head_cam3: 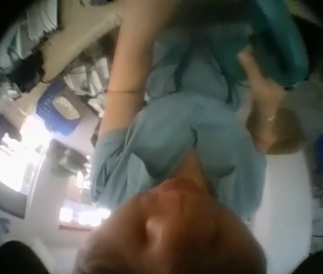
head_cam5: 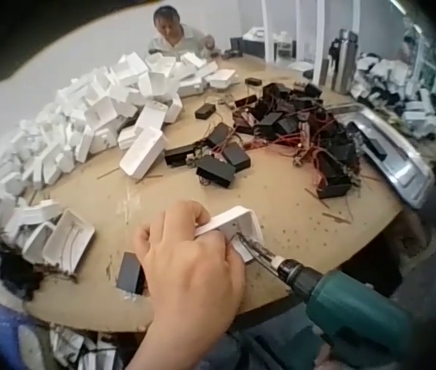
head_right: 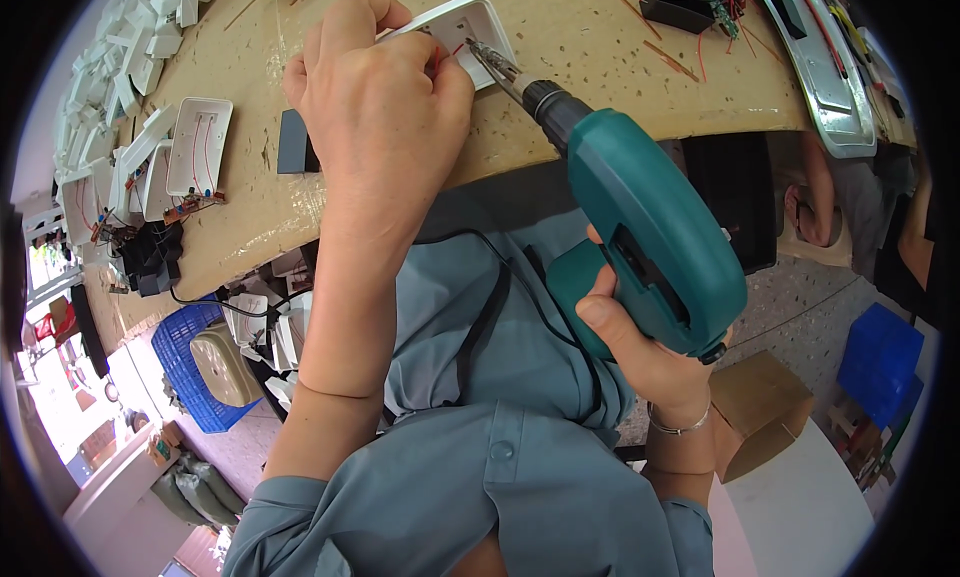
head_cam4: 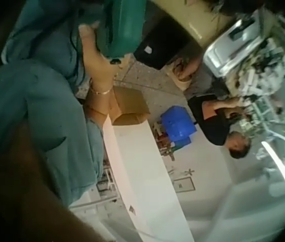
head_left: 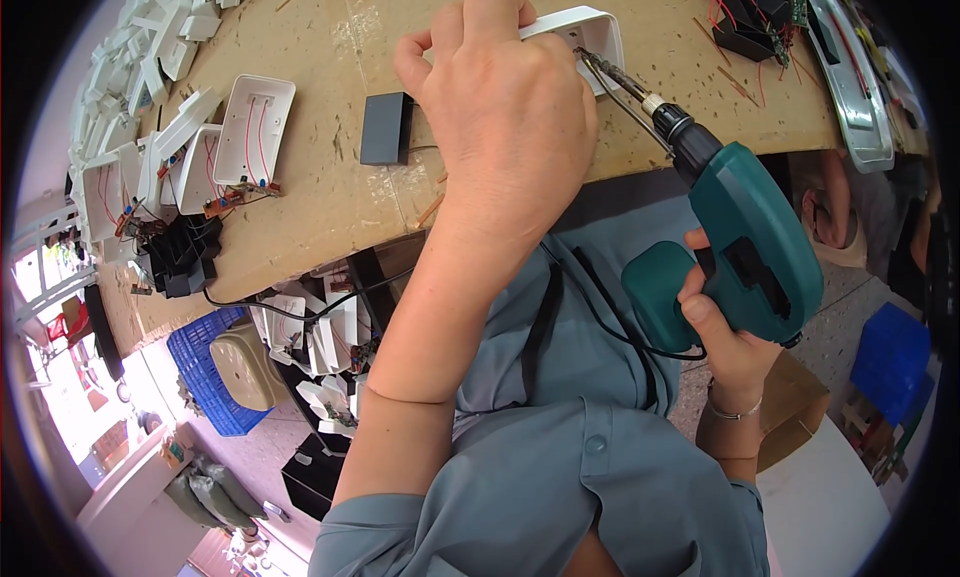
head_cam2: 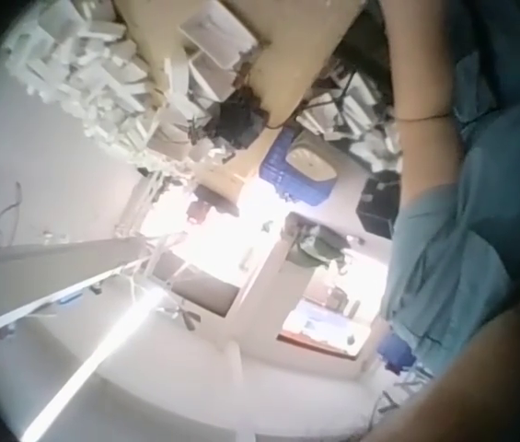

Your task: The recorder is soldering wires and components into white plastic electronic housings at a manual workstation.

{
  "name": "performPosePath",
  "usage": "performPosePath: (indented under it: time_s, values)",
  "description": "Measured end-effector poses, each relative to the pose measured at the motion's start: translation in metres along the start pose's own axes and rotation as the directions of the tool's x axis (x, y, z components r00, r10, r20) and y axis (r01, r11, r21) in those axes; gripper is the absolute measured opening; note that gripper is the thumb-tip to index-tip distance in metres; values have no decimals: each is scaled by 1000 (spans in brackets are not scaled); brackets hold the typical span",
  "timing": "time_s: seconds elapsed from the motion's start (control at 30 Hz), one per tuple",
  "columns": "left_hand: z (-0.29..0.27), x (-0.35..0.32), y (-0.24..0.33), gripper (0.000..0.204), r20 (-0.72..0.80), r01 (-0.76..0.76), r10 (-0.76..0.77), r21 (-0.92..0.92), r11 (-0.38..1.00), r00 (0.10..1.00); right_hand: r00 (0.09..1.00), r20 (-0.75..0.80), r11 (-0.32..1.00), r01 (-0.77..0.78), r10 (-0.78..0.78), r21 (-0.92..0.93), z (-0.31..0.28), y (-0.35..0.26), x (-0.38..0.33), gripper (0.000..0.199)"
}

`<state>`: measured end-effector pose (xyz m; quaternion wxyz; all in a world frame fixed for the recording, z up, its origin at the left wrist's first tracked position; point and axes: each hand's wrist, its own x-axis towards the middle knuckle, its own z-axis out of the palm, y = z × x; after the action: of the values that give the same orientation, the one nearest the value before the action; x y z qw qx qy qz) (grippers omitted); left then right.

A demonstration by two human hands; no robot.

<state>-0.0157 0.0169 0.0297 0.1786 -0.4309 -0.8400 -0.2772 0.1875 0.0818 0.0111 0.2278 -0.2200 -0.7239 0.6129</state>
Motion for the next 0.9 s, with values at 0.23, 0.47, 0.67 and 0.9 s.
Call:
performPosePath:
  time_s: [0.23,0.47,0.67,0.9]
  values:
    - [0,0,0,9,17,7,-7,3,1000,1000,997,-74,999,-33,32,-11,3,-6,3,38]
    - [0,2,1,12,0,-20,20,66,998,1000,998,-19,995,-59,57,-78,-1,-6,-1,37]
    - [15,-7,-3,11,-97,-62,75,126,990,992,998,-42,996,-59,56,-60,1,-10,-1,34]
    - [16,-7,-3,11,-93,-55,68,134,989,993,1000,-2,998,-19,19,-63,0,-8,1,42]
